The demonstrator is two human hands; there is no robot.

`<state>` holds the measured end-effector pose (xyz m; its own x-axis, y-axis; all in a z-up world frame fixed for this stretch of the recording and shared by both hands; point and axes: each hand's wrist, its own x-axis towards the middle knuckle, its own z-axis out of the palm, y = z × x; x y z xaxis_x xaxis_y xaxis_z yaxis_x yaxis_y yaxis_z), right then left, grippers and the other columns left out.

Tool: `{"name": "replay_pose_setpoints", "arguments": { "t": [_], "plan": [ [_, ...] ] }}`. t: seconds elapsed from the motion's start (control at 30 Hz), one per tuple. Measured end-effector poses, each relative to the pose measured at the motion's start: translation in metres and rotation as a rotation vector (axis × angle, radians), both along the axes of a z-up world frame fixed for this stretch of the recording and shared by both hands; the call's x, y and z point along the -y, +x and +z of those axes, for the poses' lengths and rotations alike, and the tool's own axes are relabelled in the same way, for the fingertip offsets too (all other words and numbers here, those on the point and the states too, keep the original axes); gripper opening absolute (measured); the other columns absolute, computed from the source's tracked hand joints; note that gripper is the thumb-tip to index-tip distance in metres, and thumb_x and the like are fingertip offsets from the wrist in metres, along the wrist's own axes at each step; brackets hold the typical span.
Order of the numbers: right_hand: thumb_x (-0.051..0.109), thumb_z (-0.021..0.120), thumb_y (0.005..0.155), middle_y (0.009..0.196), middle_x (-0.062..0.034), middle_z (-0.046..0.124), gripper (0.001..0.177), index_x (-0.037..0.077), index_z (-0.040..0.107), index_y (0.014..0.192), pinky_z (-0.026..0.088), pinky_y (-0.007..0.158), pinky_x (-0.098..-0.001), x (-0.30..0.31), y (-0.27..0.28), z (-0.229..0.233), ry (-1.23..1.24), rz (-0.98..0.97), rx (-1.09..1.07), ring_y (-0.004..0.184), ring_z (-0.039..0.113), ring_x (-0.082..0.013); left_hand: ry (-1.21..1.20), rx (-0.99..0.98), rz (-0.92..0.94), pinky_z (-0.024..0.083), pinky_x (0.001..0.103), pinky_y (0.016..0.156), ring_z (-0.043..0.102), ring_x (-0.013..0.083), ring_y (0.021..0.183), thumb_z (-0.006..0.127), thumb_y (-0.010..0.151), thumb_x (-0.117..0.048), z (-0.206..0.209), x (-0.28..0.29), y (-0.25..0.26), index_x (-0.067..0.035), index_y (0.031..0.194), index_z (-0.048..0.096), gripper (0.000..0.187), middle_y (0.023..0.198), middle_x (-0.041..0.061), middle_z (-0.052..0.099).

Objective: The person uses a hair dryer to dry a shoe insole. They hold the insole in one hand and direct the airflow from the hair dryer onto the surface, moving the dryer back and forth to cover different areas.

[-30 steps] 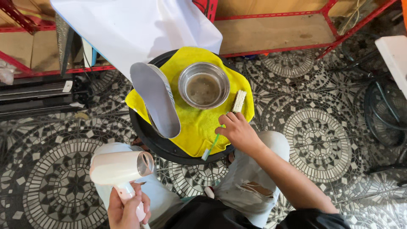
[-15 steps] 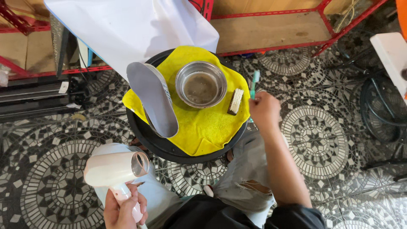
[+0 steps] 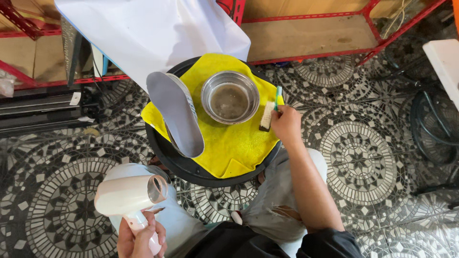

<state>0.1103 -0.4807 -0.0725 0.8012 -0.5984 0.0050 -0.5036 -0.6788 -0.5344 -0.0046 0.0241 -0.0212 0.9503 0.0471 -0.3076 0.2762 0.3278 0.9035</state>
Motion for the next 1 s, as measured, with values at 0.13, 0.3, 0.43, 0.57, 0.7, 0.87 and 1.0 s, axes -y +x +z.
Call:
{"name": "replay_pose_setpoints", "arguments": {
  "t": [0.13, 0.3, 0.43, 0.57, 0.7, 0.87, 1.0],
  "plan": [
    [0.025, 0.076, 0.104, 0.095, -0.0109, 0.084, 0.033, 0.005, 0.082, 0.129, 0.058, 0.078, -0.0442, 0.005, 0.007, -0.013, 0.082, -0.021, 0.182, 0.081, 0.078, -0.0272, 0.033, 0.003, 0.016, 0.030, 0.031, 0.024, 0.044, 0.0233, 0.045, 0.049, 0.086, 0.006, 0.007, 0.008, 0.000, 0.000, 0.106, 0.052, 0.021, 0.094, 0.010, 0.054],
    [0.007, 0.061, 0.099, 0.089, -0.0128, 0.084, 0.035, 0.005, 0.079, 0.129, 0.057, 0.083, -0.0461, 0.006, 0.006, -0.018, 0.043, 0.003, 0.204, 0.079, 0.078, -0.0324, 0.044, -0.028, 0.015, 0.030, 0.032, 0.025, 0.043, 0.0232, 0.046, 0.051, 0.087, 0.007, 0.018, 0.016, 0.000, 0.001, 0.105, 0.051, 0.019, 0.093, 0.011, 0.053],
    [0.003, 0.057, 0.102, 0.116, -0.0192, 0.082, 0.034, 0.001, 0.077, 0.129, 0.057, 0.094, -0.0517, 0.011, 0.007, -0.032, -0.135, 0.021, 0.385, 0.103, 0.076, -0.0387, 0.054, -0.050, 0.025, 0.029, 0.031, 0.026, 0.041, 0.0227, 0.045, 0.048, 0.087, 0.006, 0.021, 0.019, -0.001, 0.001, 0.114, 0.055, 0.028, 0.094, 0.011, 0.053],
    [0.004, 0.066, 0.098, 0.120, -0.0266, 0.078, 0.036, -0.001, 0.081, 0.131, 0.060, 0.092, -0.0579, -0.006, 0.004, -0.020, -0.163, 0.001, 0.199, 0.104, 0.076, -0.0466, 0.043, -0.041, 0.022, 0.028, 0.031, 0.026, 0.042, 0.0221, 0.045, 0.049, 0.086, 0.006, 0.014, 0.017, -0.002, 0.000, 0.111, 0.054, 0.026, 0.094, 0.011, 0.055],
    [0.019, 0.069, 0.104, 0.127, -0.0229, 0.073, 0.035, 0.010, 0.083, 0.134, 0.057, 0.082, -0.0688, -0.024, 0.001, -0.005, -0.129, -0.018, -0.063, 0.102, 0.073, -0.0528, 0.026, -0.025, 0.011, 0.030, 0.031, 0.025, 0.043, 0.0226, 0.044, 0.050, 0.088, 0.007, 0.010, 0.016, -0.004, 0.000, 0.110, 0.053, 0.023, 0.095, 0.013, 0.055],
    [0.050, 0.060, 0.108, 0.110, -0.0208, 0.076, 0.049, 0.011, 0.073, 0.135, 0.058, 0.068, -0.0645, -0.054, -0.004, 0.017, -0.295, 0.030, 0.056, 0.097, 0.074, -0.0468, 0.073, -0.063, 0.041, 0.029, 0.031, 0.026, 0.042, 0.0220, 0.044, 0.053, 0.087, 0.007, 0.023, 0.023, -0.004, 0.001, 0.103, 0.053, 0.018, 0.099, 0.015, 0.061],
    [0.083, 0.080, 0.084, 0.127, -0.0199, 0.061, 0.102, 0.014, 0.060, 0.156, 0.064, 0.070, -0.0621, -0.075, -0.010, 0.037, -0.375, 0.202, -0.167, 0.108, 0.070, -0.0437, 0.060, -0.084, 0.036, 0.028, 0.032, 0.027, 0.042, 0.0229, 0.044, 0.052, 0.087, 0.008, 0.020, 0.022, -0.005, 0.001, 0.107, 0.055, 0.021, 0.098, 0.012, 0.060]
  ]
}}
